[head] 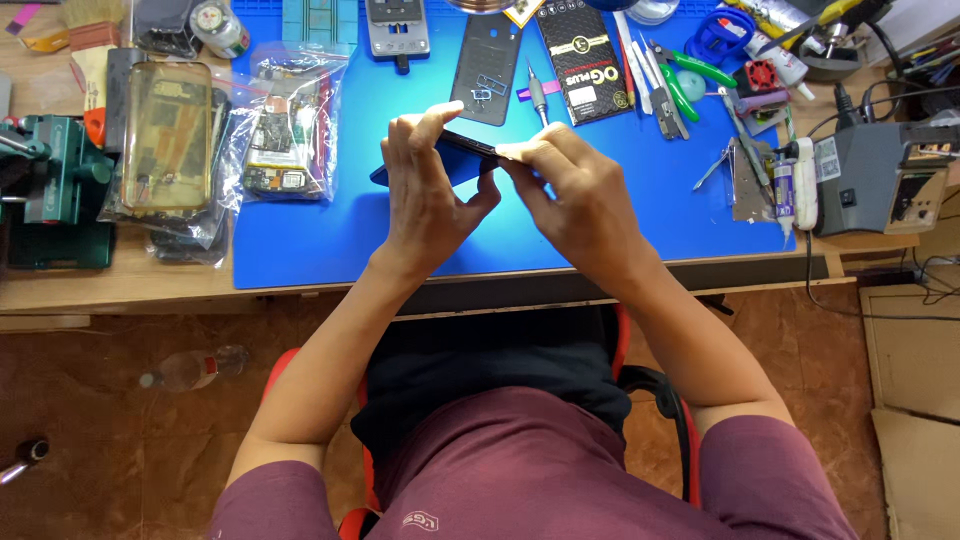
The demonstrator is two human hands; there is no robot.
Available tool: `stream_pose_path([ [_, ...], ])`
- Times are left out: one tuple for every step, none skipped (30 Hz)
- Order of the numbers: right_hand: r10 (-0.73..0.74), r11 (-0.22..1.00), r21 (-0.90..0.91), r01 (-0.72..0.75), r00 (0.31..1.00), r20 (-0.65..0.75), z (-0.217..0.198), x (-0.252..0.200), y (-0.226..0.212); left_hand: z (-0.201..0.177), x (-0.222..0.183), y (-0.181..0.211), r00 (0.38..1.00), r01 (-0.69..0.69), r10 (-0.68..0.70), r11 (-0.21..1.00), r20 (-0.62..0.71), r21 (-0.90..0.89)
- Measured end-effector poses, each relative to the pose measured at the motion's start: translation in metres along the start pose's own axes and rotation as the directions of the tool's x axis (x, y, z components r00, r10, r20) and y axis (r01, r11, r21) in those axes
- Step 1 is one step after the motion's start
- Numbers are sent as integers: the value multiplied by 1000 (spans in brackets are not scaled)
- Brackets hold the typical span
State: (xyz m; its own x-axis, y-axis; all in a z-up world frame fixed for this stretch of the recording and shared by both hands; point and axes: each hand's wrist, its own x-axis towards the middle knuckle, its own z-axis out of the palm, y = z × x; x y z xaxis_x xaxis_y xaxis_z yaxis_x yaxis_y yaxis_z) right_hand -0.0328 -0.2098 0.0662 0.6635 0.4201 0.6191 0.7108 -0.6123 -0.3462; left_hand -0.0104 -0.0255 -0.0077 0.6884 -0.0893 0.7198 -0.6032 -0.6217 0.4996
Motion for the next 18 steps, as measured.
stream_pose_path([
  [-2,1000,10,2,1000,24,-4,2,0,2,0,-2,1000,-5,5,1000,7,11],
  [1,1000,21,-2,999,48,-7,1,-2,3,-2,-3,1000,-9,9,1000,20,21],
  [2,1000,24,-3,999,50,-4,0,-5,1,-3,-2,1000,-6,6,1000,21,23],
  [-20,1000,-17,21,999,44,-3,1,-8,0,-1,-1,1000,-7,7,1000,10,25],
  [-42,997,-59,44,998,39,-2,1,-10,-1,1,0,1000,-7,7,1000,-2,26],
  [-41,997,-57,44,998,41,2,-2,-14,-1,1,1,1000,-5,5,1000,-1,27],
  [-61,977,-204,63,998,16,7,-5,-19,-1,1,1,1000,8,-8,1000,0,15],
  [-87,935,-345,80,996,-6,12,-8,-24,-1,0,2,1000,22,-22,1000,0,5],
  [-88,936,-342,82,996,-3,14,-8,-24,0,0,1,1000,26,-26,1000,0,8],
  [-96,918,-385,90,995,2,16,-9,-24,1,-1,1,999,33,-33,999,-15,7],
  [-105,898,-428,98,994,9,17,-10,-24,3,-1,1,999,40,-40,999,-30,7],
  [-102,897,-431,95,995,8,15,-8,-19,2,0,1,999,38,-38,999,-28,3],
  [-69,941,-330,71,997,18,14,-6,-15,2,0,0,999,23,-23,1000,-40,10],
  [-40,973,-225,46,999,31,12,-4,-10,1,2,0,999,8,-7,1000,-54,18],
  [-40,973,-227,45,999,30,5,3,-6,2,3,-1,999,6,-6,1000,-54,17],
  [13,998,-69,-10,999,42,-1,8,-4,2,2,-1,999,6,-6,1000,-41,8],
  [63,994,90,-68,996,62,-6,14,-1,1,1,-2,1000,6,-6,1000,-28,-1],
  [65,994,87,-70,996,57,-10,17,2,-1,2,-3,1000,1,-1,1000,-26,-4],
])
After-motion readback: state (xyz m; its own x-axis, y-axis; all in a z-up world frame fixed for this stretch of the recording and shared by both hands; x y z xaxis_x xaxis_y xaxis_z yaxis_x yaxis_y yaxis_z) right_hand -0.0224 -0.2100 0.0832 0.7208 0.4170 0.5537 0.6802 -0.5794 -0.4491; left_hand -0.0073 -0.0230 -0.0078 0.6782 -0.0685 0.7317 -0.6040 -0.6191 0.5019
